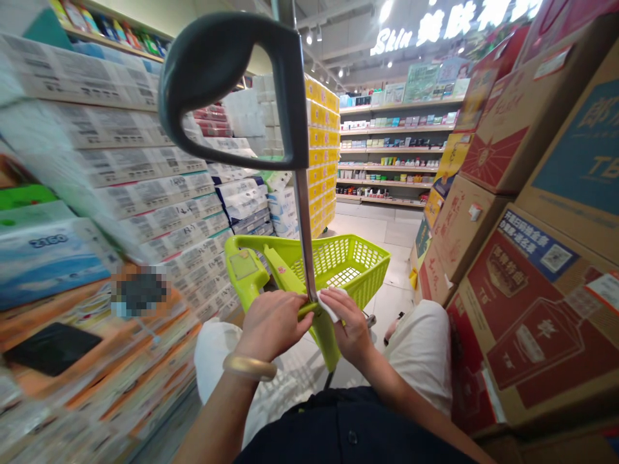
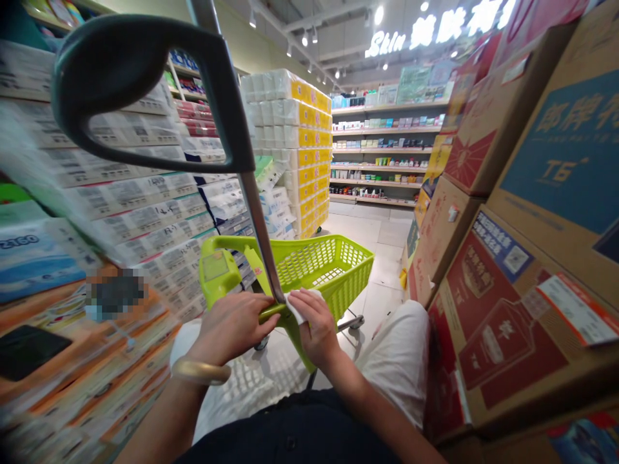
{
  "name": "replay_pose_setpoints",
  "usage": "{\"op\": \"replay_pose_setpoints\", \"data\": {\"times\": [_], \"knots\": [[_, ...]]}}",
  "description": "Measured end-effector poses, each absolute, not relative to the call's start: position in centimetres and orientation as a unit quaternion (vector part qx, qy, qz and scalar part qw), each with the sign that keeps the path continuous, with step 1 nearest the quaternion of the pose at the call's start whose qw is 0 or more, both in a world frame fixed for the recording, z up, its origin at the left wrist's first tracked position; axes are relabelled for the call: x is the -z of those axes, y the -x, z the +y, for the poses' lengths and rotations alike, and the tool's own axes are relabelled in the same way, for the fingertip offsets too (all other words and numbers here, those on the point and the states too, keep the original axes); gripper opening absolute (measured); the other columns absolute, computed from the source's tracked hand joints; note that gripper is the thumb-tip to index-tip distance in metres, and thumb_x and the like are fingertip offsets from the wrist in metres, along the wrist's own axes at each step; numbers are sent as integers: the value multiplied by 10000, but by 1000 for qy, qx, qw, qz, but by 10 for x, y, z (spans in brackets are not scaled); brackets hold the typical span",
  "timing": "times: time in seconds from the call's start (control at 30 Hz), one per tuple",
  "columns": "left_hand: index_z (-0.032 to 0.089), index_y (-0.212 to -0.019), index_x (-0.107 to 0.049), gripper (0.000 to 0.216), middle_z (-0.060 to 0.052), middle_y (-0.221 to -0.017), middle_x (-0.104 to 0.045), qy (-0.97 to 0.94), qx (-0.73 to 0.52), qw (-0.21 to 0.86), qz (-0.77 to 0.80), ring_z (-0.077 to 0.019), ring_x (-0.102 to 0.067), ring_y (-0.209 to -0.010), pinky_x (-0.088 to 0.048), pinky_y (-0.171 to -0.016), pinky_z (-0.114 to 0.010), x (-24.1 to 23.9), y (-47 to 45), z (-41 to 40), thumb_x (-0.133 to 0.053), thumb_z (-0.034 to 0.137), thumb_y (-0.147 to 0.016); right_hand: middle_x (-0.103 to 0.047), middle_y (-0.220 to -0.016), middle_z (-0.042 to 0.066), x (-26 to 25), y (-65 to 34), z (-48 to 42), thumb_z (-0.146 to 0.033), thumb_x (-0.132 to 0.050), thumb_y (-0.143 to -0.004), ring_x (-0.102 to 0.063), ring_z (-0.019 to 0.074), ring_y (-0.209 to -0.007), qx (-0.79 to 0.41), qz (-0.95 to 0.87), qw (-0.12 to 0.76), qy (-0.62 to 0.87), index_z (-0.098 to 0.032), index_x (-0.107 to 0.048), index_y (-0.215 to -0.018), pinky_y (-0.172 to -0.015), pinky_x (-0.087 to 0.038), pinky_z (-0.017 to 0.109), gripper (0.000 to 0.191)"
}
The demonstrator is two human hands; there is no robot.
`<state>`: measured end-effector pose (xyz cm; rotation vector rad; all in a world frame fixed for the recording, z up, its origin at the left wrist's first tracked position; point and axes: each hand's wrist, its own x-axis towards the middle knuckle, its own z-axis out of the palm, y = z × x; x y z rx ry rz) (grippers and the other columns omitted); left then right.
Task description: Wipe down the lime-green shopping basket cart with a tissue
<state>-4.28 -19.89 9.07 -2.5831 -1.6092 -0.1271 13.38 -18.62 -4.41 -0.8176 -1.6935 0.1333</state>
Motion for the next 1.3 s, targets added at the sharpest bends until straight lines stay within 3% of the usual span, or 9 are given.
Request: {"op": "replay_pose_setpoints", "data": {"times": [0.23, 0.47, 0.67, 0.87, 1.1, 1.3], "knots": [[261, -957, -723, 279, -54, -940, -758, 847, 44, 40, -528, -235, -687, -885, -460, -747, -317, -92, 43, -199, -525, 441, -881, -690, -1234, 53, 57, -150, -171, -31, -449, -821, -612, 212, -1195, -43, -654, 612, 442, -291, -669, -1231, -1058, -486, 451, 533], [264, -947, -722, 292, -56, -921, -752, 848, 36, 51, -526, -240, -682, -880, -462, -743, -321, -92, 42, -199, -509, 454, -889, -653, -1300, 44, 46, -138, -183, -45, -453, -845, -562, 206, -1263, -52, -720, 593, 358, -301, -602, -1318, -1105, -438, 456, 557], [263, -947, -722, 278, -53, -923, -755, 848, 36, 49, -526, -236, -684, -880, -449, -727, -315, -93, 41, -200, -515, 438, -887, -695, -1220, 53, 52, -150, -170, -23, -439, -807, -611, 208, -1192, -58, -652, 609, 448, -286, -681, -1207, -1071, -473, 457, 536], [249, -924, -718, 289, -64, -914, -752, 849, 41, 46, -524, -250, -681, -867, -449, -730, -335, -92, 42, -201, -514, 451, -888, -661, -1292, 44, 41, -134, -184, -31, -421, -835, -566, 206, -1267, -79, -713, 590, 371, -290, -621, -1289, -1116, -435, 463, 560], [248, -890, -716, 284, -55, -901, -748, 850, 30, 42, -524, -220, -676, -874, -445, -738, -300, -94, 41, -201, -515, 449, -888, -700, -1210, 45, 44, -144, -173, -30, -415, -825, -598, 204, -1219, -73, -664, 603, 435, -283, -673, -1205, -1102, -449, 461, 524], [234, -862, -704, 300, -63, -899, -746, 858, 35, 38, -511, -231, -680, -859, -446, -711, -310, -96, 42, -201, -507, 458, -893, -681, -1258, 46, 32, -134, -184, -79, -447, -881, -577, 208, -1251, -92, -732, 569, 364, -290, -635, -1259, -1101, -439, 458, 471]]}}
